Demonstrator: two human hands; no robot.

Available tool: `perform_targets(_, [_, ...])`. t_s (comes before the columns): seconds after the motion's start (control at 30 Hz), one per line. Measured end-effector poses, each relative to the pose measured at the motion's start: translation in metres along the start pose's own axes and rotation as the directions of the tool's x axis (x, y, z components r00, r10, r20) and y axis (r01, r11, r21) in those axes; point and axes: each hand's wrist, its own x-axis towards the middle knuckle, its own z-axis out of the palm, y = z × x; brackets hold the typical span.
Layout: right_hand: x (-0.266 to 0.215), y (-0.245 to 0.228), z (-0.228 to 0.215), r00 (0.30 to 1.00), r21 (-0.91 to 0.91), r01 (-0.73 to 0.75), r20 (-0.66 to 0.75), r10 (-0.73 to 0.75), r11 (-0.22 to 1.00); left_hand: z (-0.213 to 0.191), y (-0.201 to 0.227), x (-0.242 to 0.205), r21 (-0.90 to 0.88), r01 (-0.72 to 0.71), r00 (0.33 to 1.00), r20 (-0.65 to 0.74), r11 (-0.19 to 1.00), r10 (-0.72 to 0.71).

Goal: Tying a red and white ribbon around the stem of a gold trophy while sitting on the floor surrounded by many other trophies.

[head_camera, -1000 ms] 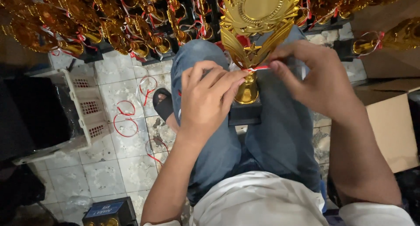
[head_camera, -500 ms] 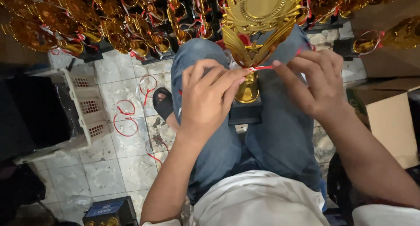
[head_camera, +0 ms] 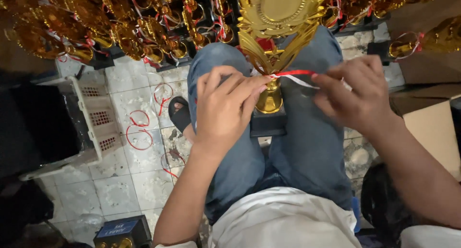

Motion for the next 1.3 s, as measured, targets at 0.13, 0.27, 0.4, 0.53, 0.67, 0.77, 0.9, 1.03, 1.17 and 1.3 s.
perform_targets(0.13, [0.043,-0.027,-0.019,0.96,0.212,-0.28,0.033,0.279,0.936,0.0,0.0,0.0,0.015,-0.007,1.0,0.021,1.0,0.007])
perform_targets(0.27, [0.068,-0.022,-0.008,0.886,0.544,-0.464,0.303,0.351,0.699,-0.004,-0.001,0.001,0.027,-0.046,0.998,0.045,0.999,0.045])
perform_targets(0.4, [0.075,-0.013,-0.006,0.762,0.581,-0.634,0.583,0.283,0.51,-0.003,0.001,0.003,0.1,-0.039,0.993,0.113,0.994,0.028])
perform_targets(0.53, [0.071,-0.01,-0.008,0.792,0.61,-0.605,0.528,0.307,0.512,-0.003,-0.001,-0.002,0.03,-0.063,0.986,0.155,0.998,0.058])
perform_targets(0.67, [0.069,-0.012,-0.001,0.816,0.615,-0.576,0.468,0.338,0.539,-0.003,-0.023,-0.014,0.234,-0.151,0.965,0.244,0.96,0.093])
perform_targets(0.77, [0.072,-0.012,0.0,0.812,0.631,-0.584,0.459,0.361,0.511,-0.006,-0.031,-0.018,0.292,-0.212,0.951,0.282,0.933,0.128])
perform_targets(0.9, [0.075,-0.013,0.003,0.782,0.613,-0.623,0.495,0.378,0.486,-0.008,-0.03,-0.019,0.308,-0.192,0.951,0.293,0.932,0.099])
perform_targets(1.03, [0.068,-0.011,0.013,0.816,0.684,-0.575,0.442,0.372,0.449,-0.009,-0.032,-0.019,0.346,-0.205,0.946,0.31,0.916,0.095])
perform_targets(1.17, [0.067,-0.009,0.013,0.844,0.747,-0.53,0.42,0.333,0.401,-0.01,-0.035,-0.017,0.332,-0.216,0.944,0.31,0.918,0.111])
perform_targets(1.3, [0.07,-0.003,0.002,0.899,0.75,-0.437,0.343,0.273,0.496,-0.014,-0.032,-0.008,0.241,-0.22,0.943,0.299,0.945,0.143])
